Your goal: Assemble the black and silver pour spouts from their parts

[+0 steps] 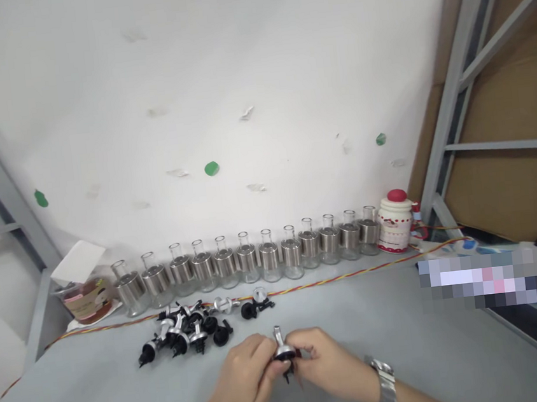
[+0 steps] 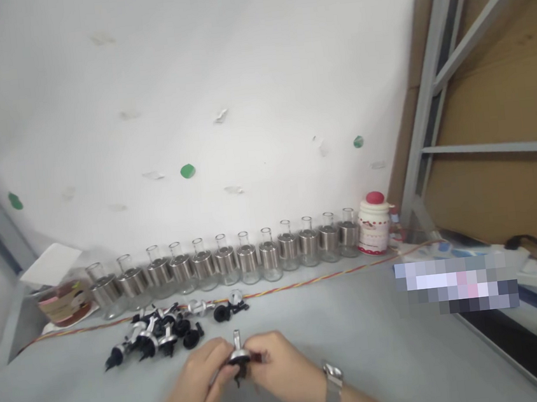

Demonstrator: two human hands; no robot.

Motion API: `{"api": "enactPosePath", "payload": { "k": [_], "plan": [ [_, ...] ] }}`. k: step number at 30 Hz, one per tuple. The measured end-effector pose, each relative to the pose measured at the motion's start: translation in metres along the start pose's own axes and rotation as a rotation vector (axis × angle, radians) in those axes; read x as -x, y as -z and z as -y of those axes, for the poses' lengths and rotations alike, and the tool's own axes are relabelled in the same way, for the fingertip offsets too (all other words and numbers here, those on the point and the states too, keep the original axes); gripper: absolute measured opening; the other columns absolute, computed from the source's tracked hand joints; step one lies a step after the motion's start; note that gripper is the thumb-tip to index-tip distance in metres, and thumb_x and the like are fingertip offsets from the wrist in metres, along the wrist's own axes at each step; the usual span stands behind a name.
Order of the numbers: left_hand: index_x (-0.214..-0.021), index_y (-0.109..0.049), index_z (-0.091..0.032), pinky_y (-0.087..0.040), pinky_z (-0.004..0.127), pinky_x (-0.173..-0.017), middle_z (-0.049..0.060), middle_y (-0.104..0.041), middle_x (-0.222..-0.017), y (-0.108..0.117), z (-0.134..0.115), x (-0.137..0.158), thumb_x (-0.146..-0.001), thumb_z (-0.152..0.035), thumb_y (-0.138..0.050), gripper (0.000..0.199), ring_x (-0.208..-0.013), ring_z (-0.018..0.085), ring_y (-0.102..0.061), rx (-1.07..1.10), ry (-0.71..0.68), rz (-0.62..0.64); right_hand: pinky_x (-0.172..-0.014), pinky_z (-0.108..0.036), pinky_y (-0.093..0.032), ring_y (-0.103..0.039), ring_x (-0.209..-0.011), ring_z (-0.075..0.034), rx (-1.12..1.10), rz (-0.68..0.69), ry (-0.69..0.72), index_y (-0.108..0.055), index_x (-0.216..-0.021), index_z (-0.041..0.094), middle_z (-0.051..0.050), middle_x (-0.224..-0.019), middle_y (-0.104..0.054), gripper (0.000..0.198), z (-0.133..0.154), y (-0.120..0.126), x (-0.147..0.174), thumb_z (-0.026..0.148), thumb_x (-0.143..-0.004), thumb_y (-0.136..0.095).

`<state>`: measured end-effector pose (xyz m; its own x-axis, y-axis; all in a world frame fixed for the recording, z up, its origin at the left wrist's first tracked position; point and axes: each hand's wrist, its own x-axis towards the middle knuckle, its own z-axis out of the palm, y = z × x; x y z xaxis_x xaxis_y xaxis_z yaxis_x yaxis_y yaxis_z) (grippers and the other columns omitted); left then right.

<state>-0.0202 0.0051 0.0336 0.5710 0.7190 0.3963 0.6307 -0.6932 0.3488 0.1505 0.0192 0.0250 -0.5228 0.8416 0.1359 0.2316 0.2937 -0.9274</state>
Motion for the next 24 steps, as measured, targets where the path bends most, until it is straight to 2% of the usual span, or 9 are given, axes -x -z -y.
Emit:
{"api": "enactPosePath", "payload": {
  "k": [4,10,13,16,20,24],
  "plan": [
    [-0.064,-0.043,-0.021,-0.033,0.022,-0.055,0.000,-0.052,-0.058,-0.004,-0.006,-0.001,-0.088,-0.027,-0.026,0.031,-0.056,0.014,-0.049,0.107,0.098,-0.017,-0.037,-0.016,-0.029,-0.037,-0.039,-0.006,-0.215,0.107,-0.117,-0.061,-0.068,0.013,0.005,-0.049,-0.047,0.017,-0.004,-0.003,-0.001,0.027,-0.072,-0.052],
    [-0.057,-0.041,-0.020,-0.031,0.020,-0.049,-0.004,-0.042,-0.049,-0.010,-0.012,-0.003,-0.086,-0.031,-0.032,0.032,-0.048,0.011,-0.044,0.327,0.238,-0.063,-0.035,-0.014,-0.028,-0.039,-0.038,-0.004,-0.324,0.213,-0.120,-0.063,-0.066,0.010,0.001,-0.058,-0.055,0.031,-0.002,-0.003,0.000,0.041,-0.070,-0.057],
    [-0.058,-0.039,-0.020,-0.032,0.019,-0.046,-0.005,-0.041,-0.049,-0.014,-0.010,-0.005,-0.085,-0.035,-0.033,0.032,-0.046,0.011,-0.045,0.486,0.340,-0.077,-0.034,-0.015,-0.028,-0.038,-0.037,-0.004,-0.277,0.162,-0.134,-0.061,-0.069,0.011,0.001,-0.058,-0.055,0.034,-0.004,-0.005,-0.002,0.044,-0.072,-0.055],
    [-0.061,-0.039,-0.021,-0.034,0.018,-0.045,-0.005,-0.042,-0.049,-0.017,-0.005,-0.006,-0.085,-0.038,-0.031,0.031,-0.046,0.011,-0.046,0.606,0.439,-0.138,-0.039,-0.016,-0.034,-0.042,-0.044,-0.006,-0.241,0.121,-0.100,-0.057,-0.075,0.013,0.001,-0.063,-0.054,0.031,-0.003,-0.003,-0.004,0.044,-0.073,-0.055],
    [-0.065,-0.044,-0.021,-0.035,0.019,-0.046,-0.006,-0.044,-0.045,-0.016,-0.003,-0.006,-0.086,-0.040,-0.029,0.032,-0.043,0.012,-0.046,0.562,0.488,-0.213,-0.046,-0.018,-0.037,-0.044,-0.047,-0.008,-0.135,0.118,-0.054,-0.050,-0.074,0.016,0.004,-0.058,-0.048,0.033,0.001,0.005,-0.005,0.048,-0.078,-0.045],
    [-0.062,-0.045,-0.021,-0.036,0.019,-0.044,-0.006,-0.042,-0.037,-0.020,-0.005,-0.003,-0.085,-0.041,-0.029,0.035,-0.037,0.012,-0.046,0.540,0.454,-0.105,-0.049,-0.020,-0.035,-0.042,-0.047,-0.009,-0.024,-0.066,0.010,-0.044,-0.066,0.018,0.005,-0.051,-0.041,0.040,0.001,0.003,-0.003,0.047,-0.087,-0.027]
  ]
}}
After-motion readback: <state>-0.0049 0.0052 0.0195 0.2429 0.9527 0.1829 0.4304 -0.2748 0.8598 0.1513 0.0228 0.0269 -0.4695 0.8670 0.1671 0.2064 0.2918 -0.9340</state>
